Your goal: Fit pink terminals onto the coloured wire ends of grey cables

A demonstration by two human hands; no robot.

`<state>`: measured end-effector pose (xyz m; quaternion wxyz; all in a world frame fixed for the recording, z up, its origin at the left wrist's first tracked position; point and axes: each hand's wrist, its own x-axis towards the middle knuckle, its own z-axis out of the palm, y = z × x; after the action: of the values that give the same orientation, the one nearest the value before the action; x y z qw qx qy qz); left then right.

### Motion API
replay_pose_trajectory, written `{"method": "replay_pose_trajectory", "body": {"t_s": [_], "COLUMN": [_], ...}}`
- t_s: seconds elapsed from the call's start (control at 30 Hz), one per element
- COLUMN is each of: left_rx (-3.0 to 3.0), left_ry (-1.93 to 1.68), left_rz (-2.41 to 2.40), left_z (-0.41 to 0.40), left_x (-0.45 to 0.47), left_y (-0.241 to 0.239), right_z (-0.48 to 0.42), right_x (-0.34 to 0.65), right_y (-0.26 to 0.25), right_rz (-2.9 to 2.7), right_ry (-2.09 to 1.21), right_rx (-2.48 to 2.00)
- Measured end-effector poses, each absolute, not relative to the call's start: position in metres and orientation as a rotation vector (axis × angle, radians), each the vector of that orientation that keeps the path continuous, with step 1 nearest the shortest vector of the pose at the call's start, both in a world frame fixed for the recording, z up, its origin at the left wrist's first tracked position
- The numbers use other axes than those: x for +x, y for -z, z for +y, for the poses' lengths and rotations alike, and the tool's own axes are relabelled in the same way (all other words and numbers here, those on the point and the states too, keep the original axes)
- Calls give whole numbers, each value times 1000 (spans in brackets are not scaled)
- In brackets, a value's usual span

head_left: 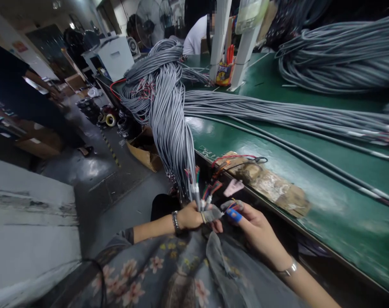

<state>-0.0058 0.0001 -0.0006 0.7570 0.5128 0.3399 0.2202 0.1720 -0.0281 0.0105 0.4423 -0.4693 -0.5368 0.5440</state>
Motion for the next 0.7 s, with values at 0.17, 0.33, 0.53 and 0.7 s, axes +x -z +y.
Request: {"method": "replay_pose_trajectory", "body": {"t_s": [0.17, 0.33, 0.53, 0.7], "left_rx": [1010, 988, 905, 1021], "left_ry": [-475, -483, -549, -565], "left_rz": [732, 795, 865, 942], "left_z": [4, 4, 4, 1], "left_x": [-9, -11, -2, 4], "left_y": [-6, -9, -9, -9], "right_z": [-25, -24, -31, -30], "right_x": [167, 167, 171, 166], "right_y": [-16, -10, -10, -18], "right_rz": [-1353, -1228, -1227, -1306], "right_ry": [-1513, -1510, -1411, -1325], "right_rx": [-1084, -1165, -1253, -1310]}}
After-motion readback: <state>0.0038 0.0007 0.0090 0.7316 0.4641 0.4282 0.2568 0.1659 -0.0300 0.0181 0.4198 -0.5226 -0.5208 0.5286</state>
